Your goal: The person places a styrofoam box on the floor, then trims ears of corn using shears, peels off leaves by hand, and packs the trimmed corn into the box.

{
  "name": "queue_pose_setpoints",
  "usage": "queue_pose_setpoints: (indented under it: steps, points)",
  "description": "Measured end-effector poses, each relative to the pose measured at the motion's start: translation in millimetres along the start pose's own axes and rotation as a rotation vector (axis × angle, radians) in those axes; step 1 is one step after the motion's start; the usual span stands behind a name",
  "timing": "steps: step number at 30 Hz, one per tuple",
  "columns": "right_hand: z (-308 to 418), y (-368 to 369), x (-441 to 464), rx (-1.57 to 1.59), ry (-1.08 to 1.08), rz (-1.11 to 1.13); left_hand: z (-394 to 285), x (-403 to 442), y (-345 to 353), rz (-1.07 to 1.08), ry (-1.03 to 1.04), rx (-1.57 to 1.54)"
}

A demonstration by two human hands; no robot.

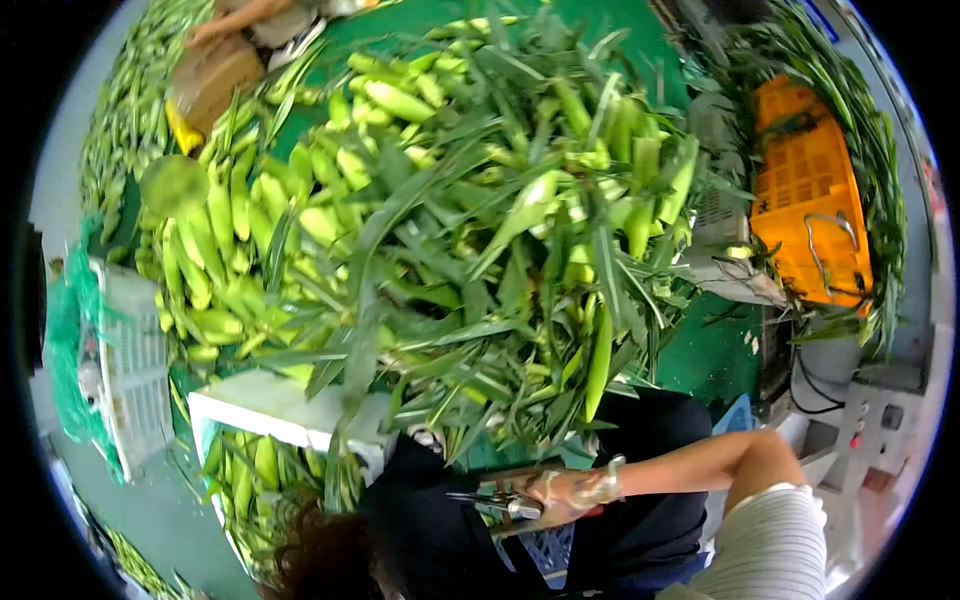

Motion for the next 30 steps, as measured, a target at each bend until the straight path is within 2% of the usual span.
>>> queue_pose_setpoints:
  steps: [2,3,4,5,6,8,9,10,11,13,15,16,17,18,21,24,27,28,29,30]
  points:
    - [57.5,-82.7,-47.2,0.048,-0.381,-0.246,-8.7,6.9,6.4,-0.011,0.01,-0.009]
    - [90.6,-125.5,-75.7,-0.103,-0.574,-0.432,-11.6,7.4,6.9,-0.018,0.012,-0.017]
    - [116.0,-158.0,-101.4,-0.909,-0.609,-0.654,-13.6,7.4,7.0,-0.016,0.006,-0.026]
    - [118.9,-200.6,-109.3,-0.918,-0.612,-0.692,-14.4,8.1,8.2,-0.025,0.016,-0.032]
    - [123.1,-261.4,-136.9,-0.84,-0.555,-1.109,-17.3,6.9,5.5,-0.027,0.025,-0.035]
    - [123.8,-310.9,-148.6,-0.665,-0.414,-1.379,-19.3,7.1,6.7,-0.034,0.044,-0.058]
    - [120.1,-299.7,-129.9,-0.748,-0.431,-1.301,-18.9,6.8,5.4,-0.039,0.057,-0.067]
    - [113.8,-289.0,-115.0,-0.773,-0.362,-1.418,-16.2,5.4,3.4,-0.049,0.069,-0.076]
    - [116.6,-267.1,-109.3,-0.882,-0.527,-1.415,-12.1,2.8,3.5,-0.046,0.079,-0.083]
    - [104.2,-269.6,-89.5,-0.945,-0.579,-1.493,-7.5,0.9,2.4,-0.052,0.106,-0.086]
    - [80.3,-305.8,-83.7,-1.066,-0.435,-1.641,-8.9,0.3,-0.2,-0.055,0.116,-0.112]
    - [83.7,-316.2,-105.0,-1.032,-0.284,-1.484,-4.7,-0.2,-0.4,-0.046,0.108,-0.128]
    - [78.5,-335.6,-119.1,-0.999,-0.208,-1.505,-3.2,-4.8,-3.9,-0.031,0.091,-0.133]
    - [77.4,-342.8,-139.4,-0.94,-0.342,-1.687,-1.7,-6.9,-6.4,-0.032,0.079,-0.131]
    - [40.1,-420.5,-155.9,-0.848,-0.206,-1.775,-7.9,-7.4,-6.9,-0.004,0.044,-0.16]
    - [3.9,-471.8,-144.8,-0.677,-0.303,-1.583,-28.4,2.6,-3.2,0.023,0.008,-0.157]
    - [-23.8,-498.8,-120.4,-0.599,-0.267,-1.646,-46.7,14.0,2.2,0.056,-0.052,-0.149]
    - [-40.2,-514.5,-106.6,-0.65,-0.317,-1.712,-51.5,15.2,2.2,0.061,-0.069,-0.147]
    - [-54.1,-534.7,-91.1,-0.492,-0.142,-1.589,-52.3,17.2,-0.3,0.056,-0.077,-0.149]
    - [-63.7,-551.3,-76.7,-0.507,-0.127,-1.577,-52.3,18.2,-2.2,0.052,-0.08,-0.151]
Point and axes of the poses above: each hand's wrist, its own x-axis towards the middle knuckle, its own y-axis out of the palm, z = x × y, the point moved 8 cm from there along x, towards the middle knuckle, and after that the axes turned 14 degrees about x, right-handed, at the moved point
